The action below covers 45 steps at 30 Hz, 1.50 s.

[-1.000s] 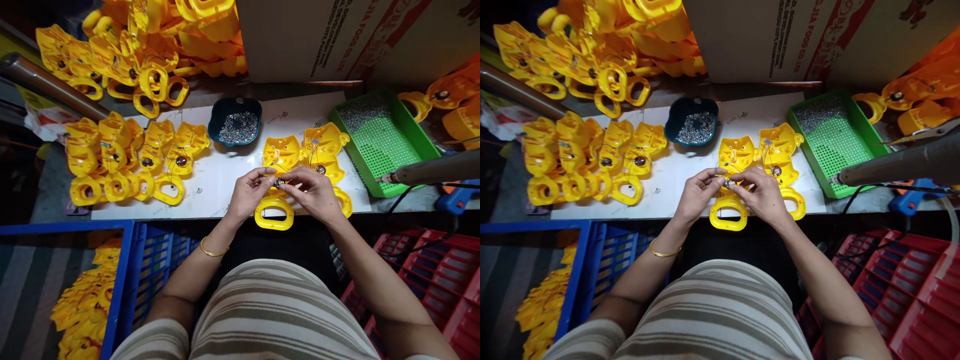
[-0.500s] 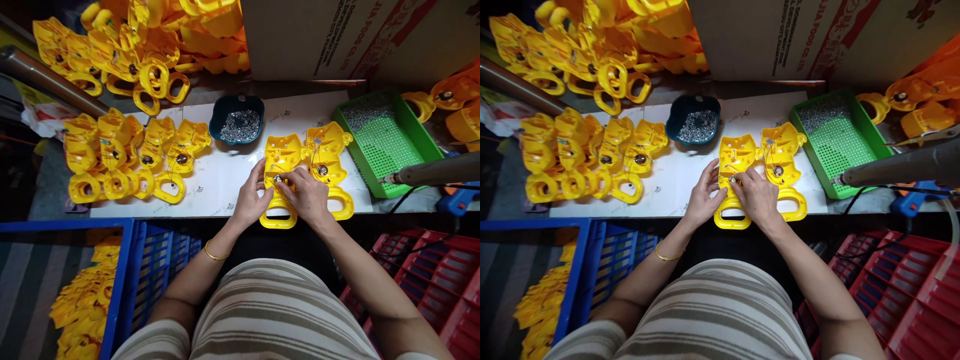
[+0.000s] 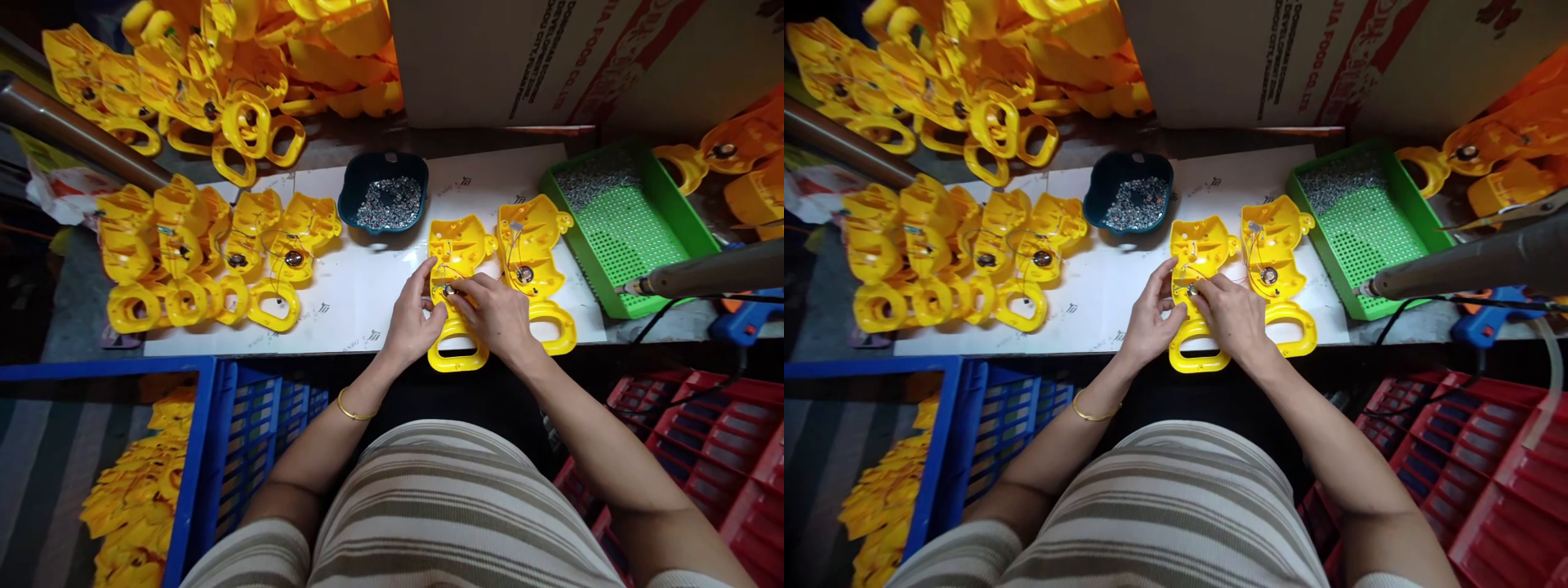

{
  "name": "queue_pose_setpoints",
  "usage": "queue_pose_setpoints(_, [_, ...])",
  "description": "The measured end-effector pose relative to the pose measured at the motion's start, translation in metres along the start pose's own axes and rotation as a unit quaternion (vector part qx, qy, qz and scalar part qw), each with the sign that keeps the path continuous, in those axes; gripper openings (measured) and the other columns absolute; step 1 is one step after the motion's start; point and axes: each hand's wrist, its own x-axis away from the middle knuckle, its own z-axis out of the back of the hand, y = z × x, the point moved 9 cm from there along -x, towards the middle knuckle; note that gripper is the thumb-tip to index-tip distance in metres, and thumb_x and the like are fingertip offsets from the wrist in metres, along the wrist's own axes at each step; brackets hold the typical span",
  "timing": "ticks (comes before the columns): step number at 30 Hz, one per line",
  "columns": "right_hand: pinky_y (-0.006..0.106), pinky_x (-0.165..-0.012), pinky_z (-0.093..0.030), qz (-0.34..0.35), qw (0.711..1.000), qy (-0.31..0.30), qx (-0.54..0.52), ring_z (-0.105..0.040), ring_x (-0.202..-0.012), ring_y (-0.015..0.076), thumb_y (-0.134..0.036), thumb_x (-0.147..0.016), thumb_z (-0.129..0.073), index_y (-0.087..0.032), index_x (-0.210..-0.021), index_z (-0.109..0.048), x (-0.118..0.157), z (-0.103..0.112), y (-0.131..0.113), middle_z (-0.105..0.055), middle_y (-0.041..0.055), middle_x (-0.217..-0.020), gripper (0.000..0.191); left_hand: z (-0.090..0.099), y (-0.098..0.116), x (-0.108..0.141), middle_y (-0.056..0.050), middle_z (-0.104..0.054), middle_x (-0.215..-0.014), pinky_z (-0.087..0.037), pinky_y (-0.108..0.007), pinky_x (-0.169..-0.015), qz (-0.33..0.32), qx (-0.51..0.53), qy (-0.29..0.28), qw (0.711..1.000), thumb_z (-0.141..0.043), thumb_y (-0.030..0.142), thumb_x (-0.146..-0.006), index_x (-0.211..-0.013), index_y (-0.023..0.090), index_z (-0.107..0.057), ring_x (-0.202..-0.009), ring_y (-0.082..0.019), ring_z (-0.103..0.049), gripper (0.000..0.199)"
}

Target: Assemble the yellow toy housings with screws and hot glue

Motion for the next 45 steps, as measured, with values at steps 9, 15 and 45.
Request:
queue_pose_setpoints(9, [0.028,-0.059,-0.038,0.016,0.999,-0.039,-0.005,-0.063,-0.084,0.0194,-0.030,-0.095,-0.045,-0.023,-0.118,-0.065,-0.002,-0.004,-0.001,-0.066,0.0078,-0.104,0.032,0.002,0.011,-0.008,-0.009,-0.057,-0.131,-0.051,-0.038,-0.095,-0.020,-0.105,0.019,0.994,-0.055,0.006,-0.074,-0.138,0.022,-0.042,-0.112,-0.023,-0.059,0.067])
queue_pose_setpoints(15, [0.028,-0.051,-0.026,-0.027,0.997,-0.055,0.039,-0.057,-0.072,0.0168,-0.039,-0.094,-0.045,-0.032,-0.108,-0.070,-0.004,-0.001,0.002,-0.061,0.0057,-0.103,0.029,0.005,0.002,-0.019,-0.005,-0.065,-0.111,-0.054,-0.029,-0.077,0.019,-0.063,-0.010,0.998,-0.062,0.011,-0.072,-0.130,0.023,-0.046,-0.088,-0.017,-0.066,0.061])
queue_pose_setpoints(45, [0.028,-0.052,-0.030,-0.064,0.986,-0.126,0.092,-0.066,-0.081,0.0200,-0.039,-0.096,-0.040,-0.027,-0.109,-0.066,0.008,0.019,0.027,-0.066,0.0034,-0.105,0.031,0.012,0.003,-0.022,-0.006,-0.062,-0.124,-0.051,-0.035,-0.094,0.034,-0.139,-0.039,0.989,-0.064,0.012,-0.073,-0.132,0.023,-0.046,-0.103,-0.020,-0.063,0.062])
